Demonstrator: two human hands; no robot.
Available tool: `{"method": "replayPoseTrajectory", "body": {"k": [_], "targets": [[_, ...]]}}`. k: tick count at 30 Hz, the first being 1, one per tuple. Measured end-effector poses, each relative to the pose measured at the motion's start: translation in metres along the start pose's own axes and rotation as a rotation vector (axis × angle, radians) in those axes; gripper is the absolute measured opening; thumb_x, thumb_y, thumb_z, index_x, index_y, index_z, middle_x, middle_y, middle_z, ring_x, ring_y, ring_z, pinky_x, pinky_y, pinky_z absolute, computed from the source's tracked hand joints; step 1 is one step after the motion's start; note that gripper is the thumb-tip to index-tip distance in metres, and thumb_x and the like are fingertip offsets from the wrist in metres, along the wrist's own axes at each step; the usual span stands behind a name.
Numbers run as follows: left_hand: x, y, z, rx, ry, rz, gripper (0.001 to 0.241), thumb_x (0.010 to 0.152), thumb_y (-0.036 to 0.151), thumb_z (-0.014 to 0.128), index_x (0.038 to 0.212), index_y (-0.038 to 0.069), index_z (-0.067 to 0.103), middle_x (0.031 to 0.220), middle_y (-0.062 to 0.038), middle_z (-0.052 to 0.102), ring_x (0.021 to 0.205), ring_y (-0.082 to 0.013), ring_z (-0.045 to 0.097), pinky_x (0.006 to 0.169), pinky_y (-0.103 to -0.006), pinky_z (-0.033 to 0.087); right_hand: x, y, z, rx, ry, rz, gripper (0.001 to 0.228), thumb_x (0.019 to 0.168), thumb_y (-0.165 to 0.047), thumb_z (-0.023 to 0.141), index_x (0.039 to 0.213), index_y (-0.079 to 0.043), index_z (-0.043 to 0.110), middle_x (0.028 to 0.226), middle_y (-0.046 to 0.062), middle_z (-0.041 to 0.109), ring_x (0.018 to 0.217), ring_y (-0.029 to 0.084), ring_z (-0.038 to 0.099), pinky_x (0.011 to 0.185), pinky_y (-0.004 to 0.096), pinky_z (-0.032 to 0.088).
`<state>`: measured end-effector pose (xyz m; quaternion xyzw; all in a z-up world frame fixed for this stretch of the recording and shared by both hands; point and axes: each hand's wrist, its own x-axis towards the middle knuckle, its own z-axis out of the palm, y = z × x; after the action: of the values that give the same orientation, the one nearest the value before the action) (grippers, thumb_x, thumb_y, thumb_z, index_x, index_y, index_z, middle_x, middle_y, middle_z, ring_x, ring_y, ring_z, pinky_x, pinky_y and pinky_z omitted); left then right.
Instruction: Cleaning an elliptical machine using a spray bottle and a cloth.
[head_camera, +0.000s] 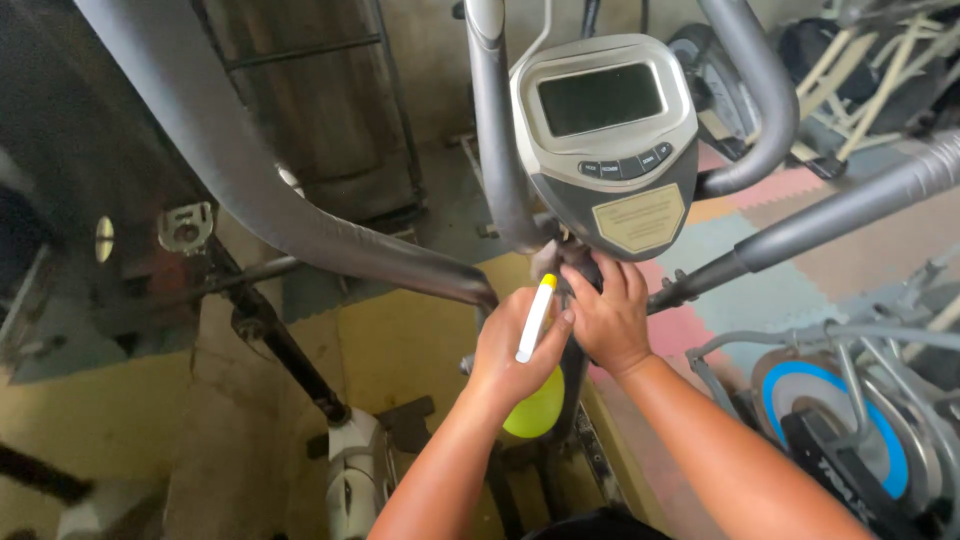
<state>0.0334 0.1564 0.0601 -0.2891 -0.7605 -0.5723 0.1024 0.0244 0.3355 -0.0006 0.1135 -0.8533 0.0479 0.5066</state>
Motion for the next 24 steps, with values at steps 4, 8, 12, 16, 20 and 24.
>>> {"method": "replayPoseTrajectory", "body": {"k": [4, 8, 12, 16, 20, 24], "targets": [[-0.003, 0.015, 0.013, 0.076, 0.055, -0.016, 0.021, 0.089, 0.023, 0.074, 0.086, 0.007, 0.06, 0.079, -0.012, 0.062, 0.077, -0.0353, 0.062, 0.068, -0.0432, 0.05, -0.045, 0.054, 0.003, 0.205, -0.208, 0.16, 0.033, 0.078, -0.007, 0.066, 0.11, -0.01, 0.073, 0.131, 0.019, 0.059, 0.124, 0.042, 0.055, 0.111, 0.05, 0.043], [0.001, 0.04, 0.028, 0.053, 0.084, -0.013, 0.023, 0.087, 0.021, 0.075, 0.085, 0.005, 0.06, 0.08, -0.013, 0.062, 0.075, -0.0343, 0.063, 0.068, -0.0425, 0.051, -0.068, 0.098, -0.03, 0.498, -0.129, 0.432, 0.031, 0.085, 0.001, 0.062, 0.113, -0.003, 0.072, 0.128, 0.019, 0.062, 0.123, 0.036, 0.059, 0.107, 0.043, 0.047], [0.013, 0.062, 0.037, 0.099, 0.116, 0.031, 0.022, 0.087, 0.022, 0.075, 0.088, 0.005, 0.062, 0.081, -0.014, 0.064, 0.077, -0.0356, 0.064, 0.069, -0.0429, 0.052, -0.024, 0.108, -0.091, 0.503, 0.068, 0.301, 0.022, 0.092, 0.004, 0.064, 0.113, -0.001, 0.067, 0.134, 0.017, 0.059, 0.129, 0.033, 0.057, 0.115, 0.04, 0.046], [0.029, 0.079, 0.047, 0.18, 0.089, 0.005, 0.023, 0.088, 0.025, 0.074, 0.088, 0.005, 0.062, 0.081, -0.015, 0.065, 0.079, -0.0377, 0.065, 0.07, -0.0443, 0.052, 0.02, 0.124, -0.104, 0.543, 0.155, 0.179, 0.027, 0.096, 0.002, 0.062, 0.123, 0.0, 0.062, 0.142, 0.019, 0.052, 0.134, 0.032, 0.053, 0.119, 0.039, 0.043], [0.038, 0.081, 0.056, 0.282, 0.089, -0.109, 0.027, 0.088, 0.028, 0.075, 0.084, 0.005, 0.062, 0.079, -0.016, 0.065, 0.078, -0.0394, 0.064, 0.068, -0.0453, 0.051, 0.051, 0.124, -0.095, 0.541, -0.002, 0.073, 0.037, 0.089, 0.004, 0.064, 0.125, -0.008, 0.065, 0.147, 0.019, 0.055, 0.139, 0.036, 0.054, 0.117, 0.042, 0.043], [0.028, 0.074, 0.057, 0.234, 0.16, -0.07, 0.024, 0.087, 0.026, 0.075, 0.086, 0.005, 0.063, 0.079, -0.015, 0.066, 0.075, -0.0362, 0.066, 0.067, -0.043, 0.052, 0.069, 0.107, -0.083, 0.618, -0.173, -0.057, 0.05, 0.086, -0.001, 0.062, 0.136, -0.005, 0.06, 0.153, 0.024, 0.049, 0.146, 0.043, 0.044, 0.12, 0.051, 0.037]]}}
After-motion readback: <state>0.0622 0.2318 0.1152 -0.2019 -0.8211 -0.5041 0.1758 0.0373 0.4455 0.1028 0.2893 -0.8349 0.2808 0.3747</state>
